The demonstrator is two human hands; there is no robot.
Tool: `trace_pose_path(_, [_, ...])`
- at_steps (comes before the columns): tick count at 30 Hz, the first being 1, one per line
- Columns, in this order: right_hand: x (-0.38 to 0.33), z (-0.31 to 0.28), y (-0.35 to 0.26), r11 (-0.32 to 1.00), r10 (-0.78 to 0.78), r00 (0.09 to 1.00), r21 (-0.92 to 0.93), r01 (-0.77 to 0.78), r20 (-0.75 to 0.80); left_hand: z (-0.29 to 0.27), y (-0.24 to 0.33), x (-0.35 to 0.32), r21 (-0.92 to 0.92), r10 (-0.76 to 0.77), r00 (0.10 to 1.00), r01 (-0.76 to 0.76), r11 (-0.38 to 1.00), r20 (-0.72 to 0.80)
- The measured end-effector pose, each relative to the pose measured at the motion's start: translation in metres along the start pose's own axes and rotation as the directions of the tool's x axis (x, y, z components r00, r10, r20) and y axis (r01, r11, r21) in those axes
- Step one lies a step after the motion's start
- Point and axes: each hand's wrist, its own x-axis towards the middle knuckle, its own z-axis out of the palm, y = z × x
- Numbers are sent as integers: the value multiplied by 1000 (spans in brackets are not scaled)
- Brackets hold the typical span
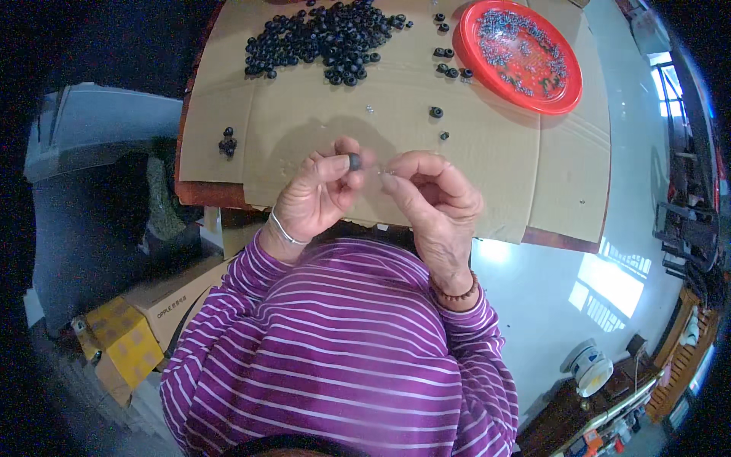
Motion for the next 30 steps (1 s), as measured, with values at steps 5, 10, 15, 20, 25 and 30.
trace_pose_path(5, [-2, -2, 4, 992, -107, 994, -65, 106, -7, -2, -10, 2, -166, -72, 996, 80, 983, 55])
trace_pose_path(10, [-4, 1, 10, 967, -192, 980, -156, 199, 58, -4, -13, 1, -158, -105, 994, 104, 982, 2])
trace_pose_path(15, [-5, 1, 16, 969, -150, 988, -196, 151, 24, -11, -12, 3, -163, -132, 991, 134, 977, 18])
trace_pose_path(20, [-3, 1, 19, 983, -136, 989, -128, 128, -52, -14, -11, 4, -209, -148, 989, 140, 968, -23])
trace_pose_path(25, [-1, -1, 24, 981, -125, 992, -151, 118, -36, -23, -11, 8, -191, -128, 992, 129, 973, 19])
trace_pose_path(30, [0, 0, 27, 987, -102, 994, -128, 94, -51, -29, -12, 10, -185, -116, 989, 131, 974, 88])
